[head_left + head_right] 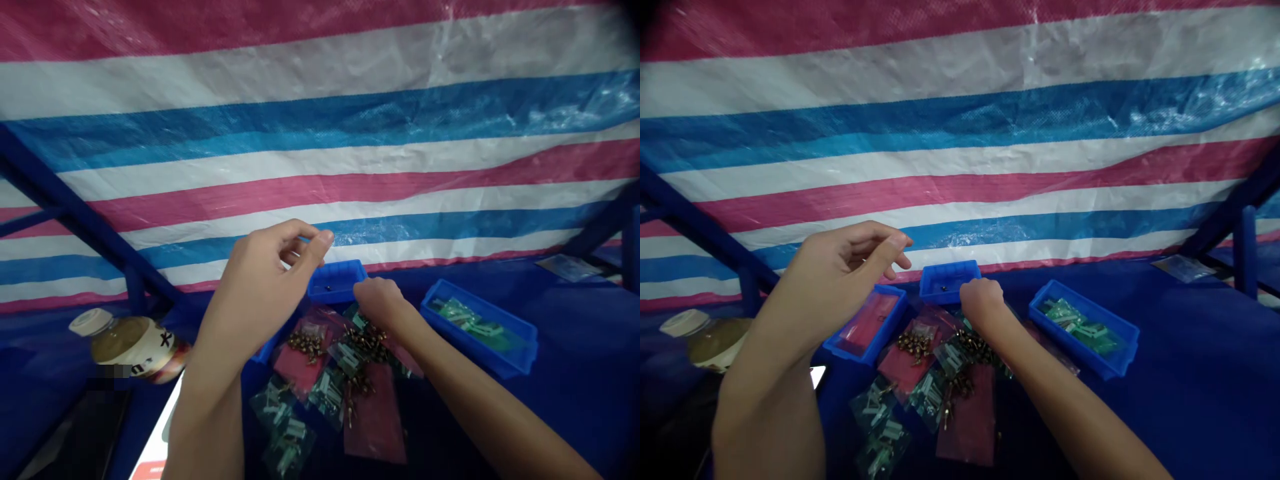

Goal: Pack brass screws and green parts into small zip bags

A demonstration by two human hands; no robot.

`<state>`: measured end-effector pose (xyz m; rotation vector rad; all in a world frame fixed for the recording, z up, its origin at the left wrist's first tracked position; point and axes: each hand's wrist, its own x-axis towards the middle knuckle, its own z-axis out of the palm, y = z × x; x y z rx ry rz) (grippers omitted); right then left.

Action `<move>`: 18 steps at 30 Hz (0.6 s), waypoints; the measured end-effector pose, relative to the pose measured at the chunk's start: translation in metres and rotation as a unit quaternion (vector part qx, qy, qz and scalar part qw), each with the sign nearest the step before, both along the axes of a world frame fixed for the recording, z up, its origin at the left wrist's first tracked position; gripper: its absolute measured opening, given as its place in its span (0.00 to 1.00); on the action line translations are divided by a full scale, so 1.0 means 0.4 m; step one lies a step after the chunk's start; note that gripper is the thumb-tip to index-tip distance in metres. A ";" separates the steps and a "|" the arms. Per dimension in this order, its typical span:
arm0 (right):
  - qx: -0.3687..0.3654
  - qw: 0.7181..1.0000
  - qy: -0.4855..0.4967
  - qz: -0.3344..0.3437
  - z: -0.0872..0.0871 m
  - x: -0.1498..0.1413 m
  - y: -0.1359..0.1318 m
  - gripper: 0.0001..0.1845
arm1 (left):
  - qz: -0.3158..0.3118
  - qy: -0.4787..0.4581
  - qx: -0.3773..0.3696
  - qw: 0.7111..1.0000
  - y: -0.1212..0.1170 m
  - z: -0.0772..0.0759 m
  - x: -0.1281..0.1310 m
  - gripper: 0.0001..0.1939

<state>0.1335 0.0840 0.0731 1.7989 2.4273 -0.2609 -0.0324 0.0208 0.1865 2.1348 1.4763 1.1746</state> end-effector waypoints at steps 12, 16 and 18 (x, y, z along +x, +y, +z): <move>-0.014 0.997 -0.045 0.060 0.024 0.004 0.003 0.14 | -0.008 -0.001 -0.013 1.000 -0.029 0.013 -0.003 0.20; 0.048 0.977 0.150 0.144 0.118 0.053 -0.011 0.07 | 0.006 0.002 0.004 1.000 -0.016 0.009 -0.004 0.19; 0.066 0.936 0.314 0.148 0.167 0.067 -0.026 0.12 | 0.018 -0.001 0.021 1.000 -0.006 0.006 -0.004 0.19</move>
